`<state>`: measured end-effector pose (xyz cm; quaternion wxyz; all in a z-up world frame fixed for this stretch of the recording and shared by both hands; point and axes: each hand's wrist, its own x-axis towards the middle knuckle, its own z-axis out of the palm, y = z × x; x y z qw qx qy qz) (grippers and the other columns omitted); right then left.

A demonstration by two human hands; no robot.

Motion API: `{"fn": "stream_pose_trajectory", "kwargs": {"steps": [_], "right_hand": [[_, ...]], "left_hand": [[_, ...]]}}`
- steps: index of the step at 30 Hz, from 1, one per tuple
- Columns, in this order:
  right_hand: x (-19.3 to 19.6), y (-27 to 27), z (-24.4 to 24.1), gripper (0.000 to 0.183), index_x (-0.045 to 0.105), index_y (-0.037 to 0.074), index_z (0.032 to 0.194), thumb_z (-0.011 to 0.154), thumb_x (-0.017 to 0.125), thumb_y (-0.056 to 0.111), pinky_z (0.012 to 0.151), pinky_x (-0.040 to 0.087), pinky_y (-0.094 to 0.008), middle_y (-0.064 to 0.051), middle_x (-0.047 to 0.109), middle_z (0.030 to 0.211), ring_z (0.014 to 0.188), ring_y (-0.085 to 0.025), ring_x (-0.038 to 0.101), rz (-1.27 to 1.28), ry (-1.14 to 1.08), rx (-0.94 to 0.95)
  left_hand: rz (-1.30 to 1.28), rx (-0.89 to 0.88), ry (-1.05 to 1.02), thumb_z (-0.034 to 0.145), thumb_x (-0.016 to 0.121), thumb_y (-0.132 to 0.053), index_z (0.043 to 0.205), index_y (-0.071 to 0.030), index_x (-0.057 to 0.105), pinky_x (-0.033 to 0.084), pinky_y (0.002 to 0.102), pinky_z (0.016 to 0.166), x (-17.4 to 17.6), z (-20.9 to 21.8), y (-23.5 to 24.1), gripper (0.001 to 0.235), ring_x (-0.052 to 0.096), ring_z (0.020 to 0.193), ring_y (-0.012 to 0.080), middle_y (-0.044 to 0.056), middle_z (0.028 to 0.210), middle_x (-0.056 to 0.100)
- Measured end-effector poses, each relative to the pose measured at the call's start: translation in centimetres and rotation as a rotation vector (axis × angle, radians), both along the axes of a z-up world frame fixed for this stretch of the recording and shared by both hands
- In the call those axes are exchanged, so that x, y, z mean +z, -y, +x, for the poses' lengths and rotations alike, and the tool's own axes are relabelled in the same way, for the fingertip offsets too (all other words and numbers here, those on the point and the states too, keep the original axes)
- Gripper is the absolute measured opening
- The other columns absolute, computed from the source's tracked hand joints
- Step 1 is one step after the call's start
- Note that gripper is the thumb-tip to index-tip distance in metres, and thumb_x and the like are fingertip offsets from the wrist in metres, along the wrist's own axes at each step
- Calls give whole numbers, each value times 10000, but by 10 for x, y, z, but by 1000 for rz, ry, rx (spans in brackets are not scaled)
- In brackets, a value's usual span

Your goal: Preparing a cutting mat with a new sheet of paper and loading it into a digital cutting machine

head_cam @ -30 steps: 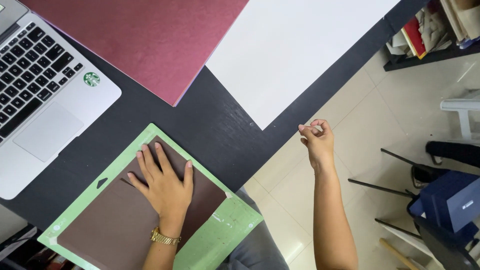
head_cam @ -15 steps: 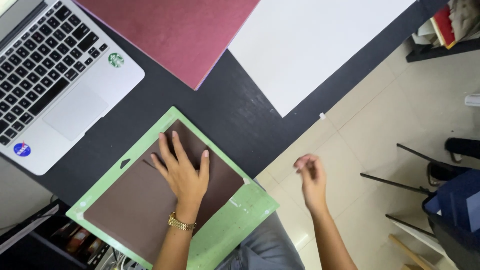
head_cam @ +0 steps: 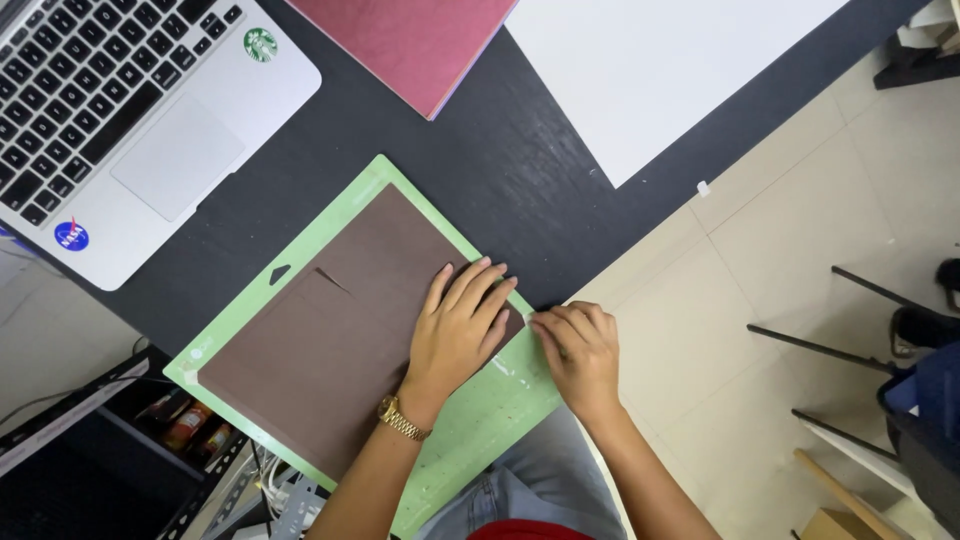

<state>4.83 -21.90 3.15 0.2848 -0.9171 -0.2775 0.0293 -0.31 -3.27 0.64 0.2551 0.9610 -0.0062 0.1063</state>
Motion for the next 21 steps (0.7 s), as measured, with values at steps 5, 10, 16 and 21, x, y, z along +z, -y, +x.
{"fn": "stream_pose_trajectory", "kwargs": {"steps": [5, 10, 16, 21], "right_hand": [[-4, -5, -3, 82, 774, 168, 918, 855, 812, 131, 771, 466, -374, -5, 694, 864, 920, -251, 638, -32, 39, -8], [-10, -9, -3, 86, 705, 142, 921, 904, 734, 63, 790, 444, -381, -13, 622, 880, 930, -270, 579, -71, -84, -3], [-1, 1, 5, 55, 606, 103, 951, 953, 638, 58, 853, 442, -434, -66, 556, 887, 963, -351, 535, 17, -321, 126], [-3, 20, 11, 66, 574, 108, 964, 1021, 543, 120, 922, 417, -439, -69, 549, 943, 1032, -327, 491, 129, -511, 190]], "left_hand": [[11, 1, -16, 982, 616, -279, 1349, -196, 643, 333, 502, 1183, 0, -2, -1, 377, 531, 1376, 208, 34, 1382, 626], [14, 7, -4, 1005, 587, -286, 1360, -195, 633, 310, 480, 1200, -1, -2, -1, 369, 522, 1387, 196, 33, 1386, 622], [33, 27, 3, 984, 619, -349, 1331, -213, 641, 293, 466, 1211, -4, -1, -2, 373, 520, 1385, 167, 7, 1390, 619], [49, 29, 2, 976, 622, -371, 1318, -217, 647, 289, 456, 1214, -4, -1, -1, 376, 517, 1388, 160, 0, 1383, 623]]}}
